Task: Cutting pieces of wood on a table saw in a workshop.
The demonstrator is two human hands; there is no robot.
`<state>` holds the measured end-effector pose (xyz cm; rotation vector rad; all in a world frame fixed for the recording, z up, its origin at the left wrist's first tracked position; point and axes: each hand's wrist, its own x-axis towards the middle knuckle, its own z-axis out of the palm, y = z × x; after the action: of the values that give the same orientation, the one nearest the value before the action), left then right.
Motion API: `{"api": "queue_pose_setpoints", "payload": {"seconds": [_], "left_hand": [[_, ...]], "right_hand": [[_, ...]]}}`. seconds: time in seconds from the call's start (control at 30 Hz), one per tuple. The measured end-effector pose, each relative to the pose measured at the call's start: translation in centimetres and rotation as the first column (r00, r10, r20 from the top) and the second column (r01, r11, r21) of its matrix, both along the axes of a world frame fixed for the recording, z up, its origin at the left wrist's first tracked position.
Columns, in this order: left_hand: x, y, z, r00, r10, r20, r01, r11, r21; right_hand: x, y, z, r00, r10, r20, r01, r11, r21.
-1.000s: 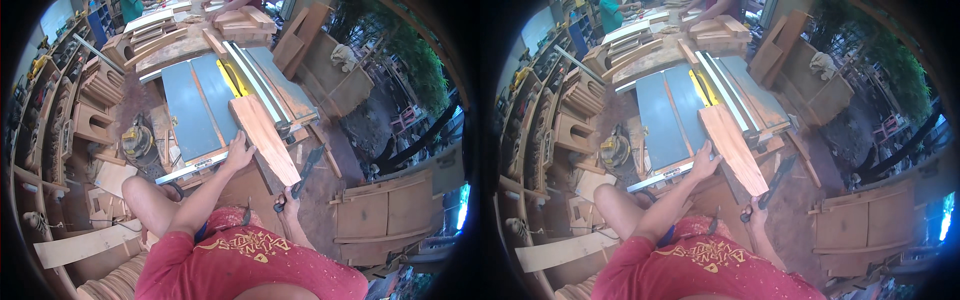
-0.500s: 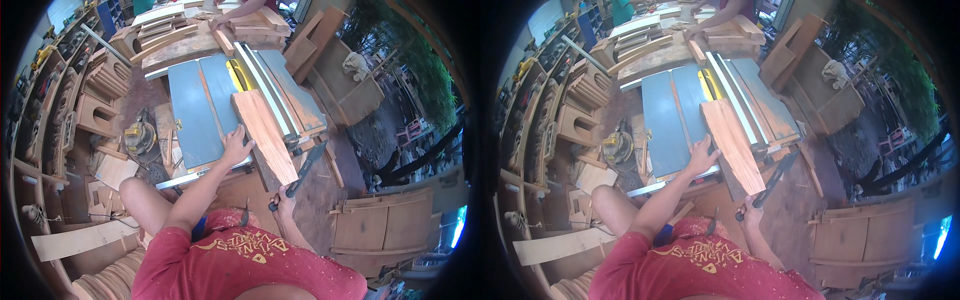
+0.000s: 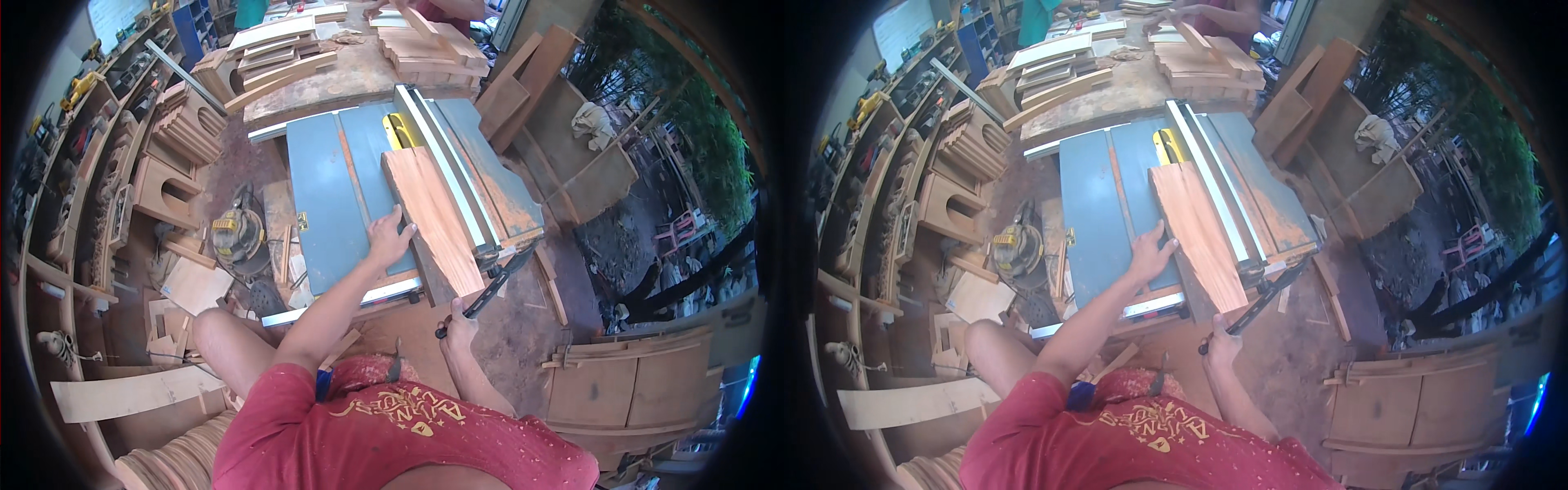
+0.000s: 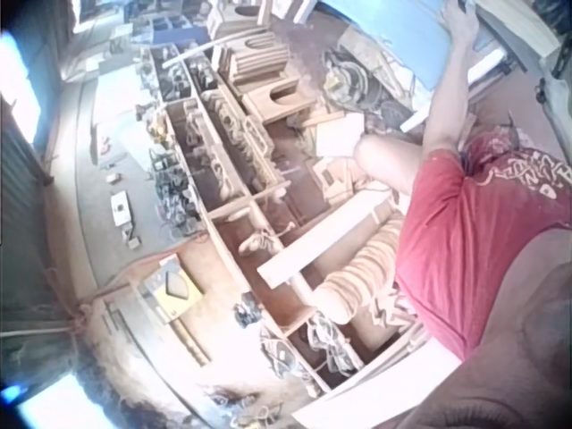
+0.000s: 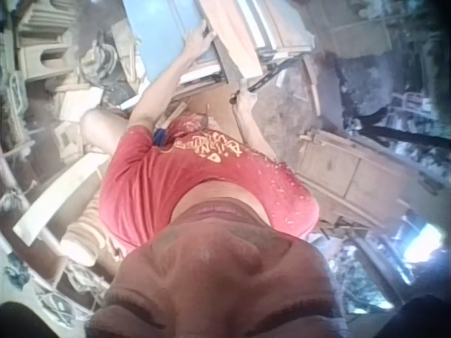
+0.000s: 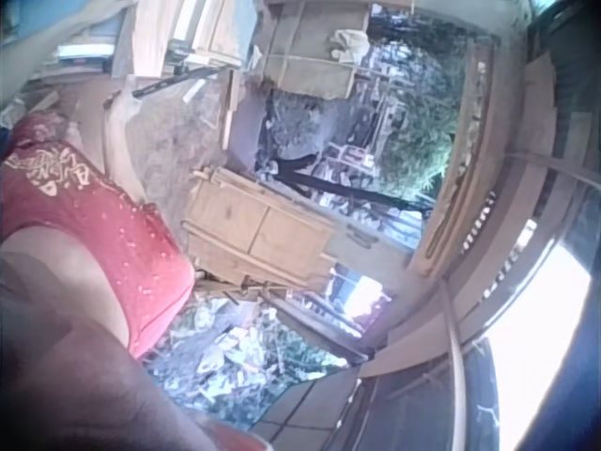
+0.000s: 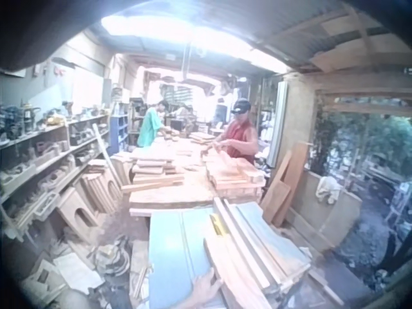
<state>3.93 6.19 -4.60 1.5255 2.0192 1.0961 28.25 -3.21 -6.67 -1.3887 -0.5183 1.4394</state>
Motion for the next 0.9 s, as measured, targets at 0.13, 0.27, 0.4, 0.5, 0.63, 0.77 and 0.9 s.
{"api": "queue_pose_setpoints", "payload": {"seconds": [0.13, 0.27, 0.4, 0.5, 0.63, 0.77, 0.9], "left_hand": [[0.4, -0.3, 1.2, 0.986, -0.032, 0.164, 0.061, 0.982, -0.179], [4.0, -6.1, 1.2, 0.982, -0.189, 0.008, 0.189, 0.981, -0.051], [5.8, -8.5, 1.6, 0.949, -0.302, -0.088, 0.297, 0.953, -0.061], [5.2, -6.4, -0.5, 0.985, -0.157, -0.073, 0.161, 0.986, 0.042], [4.8, -5.7, 0.4, 0.983, -0.140, -0.118, 0.140, 0.990, -0.009], [3.7, -4.3, 0.1, 0.983, -0.125, -0.132, 0.125, 0.992, -0.011], [2.6, -3.3, -0.3, 0.986, -0.116, -0.120, 0.117, 0.993, -0.005]], "right_hand": [[-2.0, 1.2, 0.9, 0.991, -0.069, 0.115, 0.074, 0.997, -0.037], [-2.8, 2.7, 0.4, 0.983, -0.103, 0.152, 0.105, 0.994, -0.001], [-3.7, 4.2, -0.7, 0.990, -0.060, 0.131, 0.055, 0.998, 0.042], [-5.3, 5.6, -0.8, 0.990, -0.077, 0.120, 0.065, 0.993, 0.101], [-2.9, 5.8, -4.3, 0.945, -0.107, 0.310, 0.001, 0.946, 0.324], [2.1, 3.2, -0.9, 0.955, -0.117, 0.273, 0.055, 0.973, 0.224], [7.7, -2.3, 7.1, 0.901, -0.023, 0.434, -0.122, 0.945, 0.303]]}}
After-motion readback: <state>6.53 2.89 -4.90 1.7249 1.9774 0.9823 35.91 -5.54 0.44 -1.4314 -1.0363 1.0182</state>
